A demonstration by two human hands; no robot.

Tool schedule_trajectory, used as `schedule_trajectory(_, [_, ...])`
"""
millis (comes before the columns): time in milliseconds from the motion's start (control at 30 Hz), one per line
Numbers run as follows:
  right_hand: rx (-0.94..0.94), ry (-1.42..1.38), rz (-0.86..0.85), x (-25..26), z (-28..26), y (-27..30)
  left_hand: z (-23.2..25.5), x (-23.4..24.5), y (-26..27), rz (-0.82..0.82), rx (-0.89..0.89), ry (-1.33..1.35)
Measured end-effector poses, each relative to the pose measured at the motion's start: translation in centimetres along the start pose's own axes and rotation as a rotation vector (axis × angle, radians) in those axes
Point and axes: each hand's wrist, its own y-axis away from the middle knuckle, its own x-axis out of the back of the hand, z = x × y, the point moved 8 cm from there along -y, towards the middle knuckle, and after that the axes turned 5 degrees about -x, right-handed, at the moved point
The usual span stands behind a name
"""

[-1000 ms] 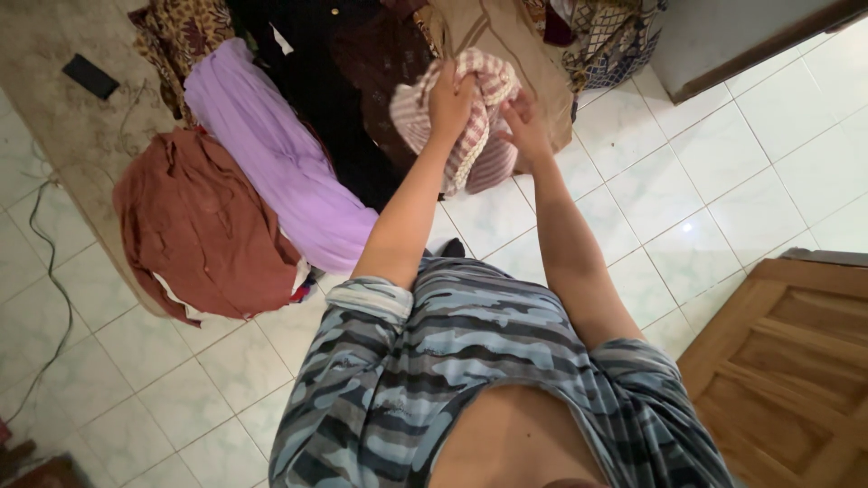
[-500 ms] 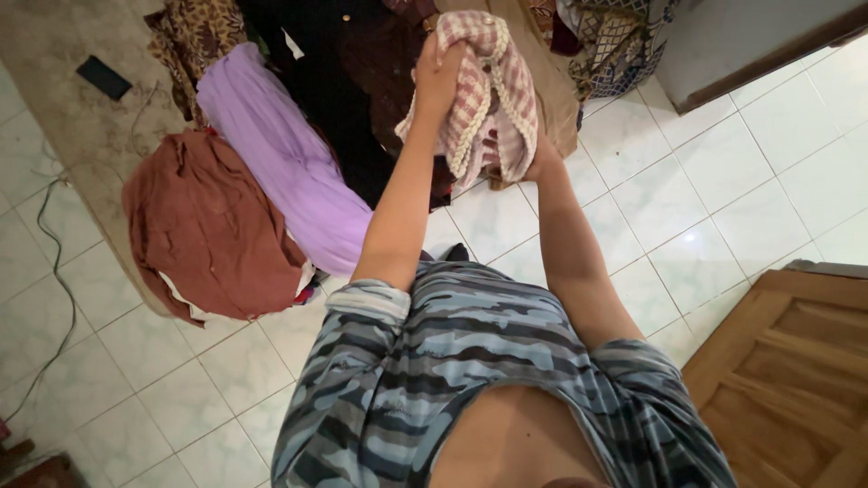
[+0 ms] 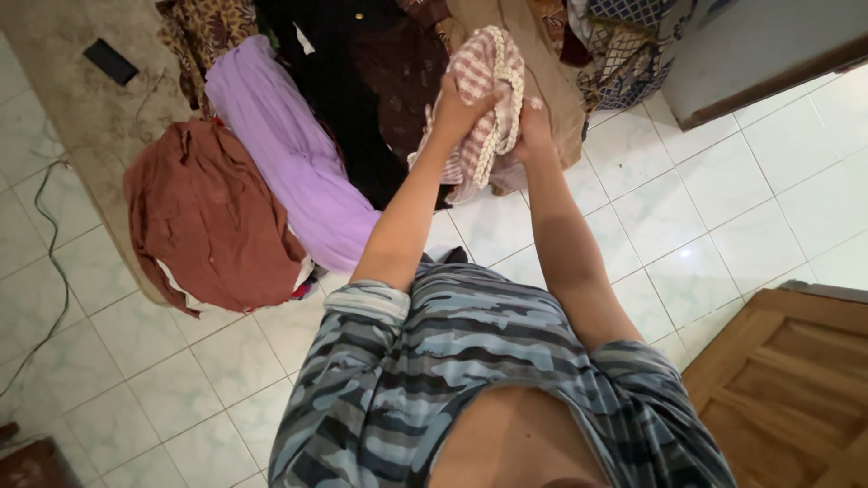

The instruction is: The person takes clothes from a shelf and places them into sorted piles on the floor.

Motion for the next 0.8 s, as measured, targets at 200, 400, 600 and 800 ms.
schedule_trajectory(200, [0.056, -0.083, 0.071, 3.2, -0.1, -2.2, -1.7, -2.5, 0.6, -0.115, -0.031, 0.113])
schedule_trajectory(400, [0.057, -0.141, 0.022, -0.7, -2.0, 1.1, -2.9, -4.9, 0.8, -0.300, -0.019, 0.076])
schedule_trajectory(600, [0.067, -0.143, 0.014, 1.0, -1.9, 0.4, -1.4, -5.8, 2.5, -0.471, -0.009, -0.092])
schedule_trajectory(800, [0.058, -0.172, 0.054, -0.6, -2.4, 2.7, -2.7, -5.8, 2.0, -0.353, -0.111, -0.123])
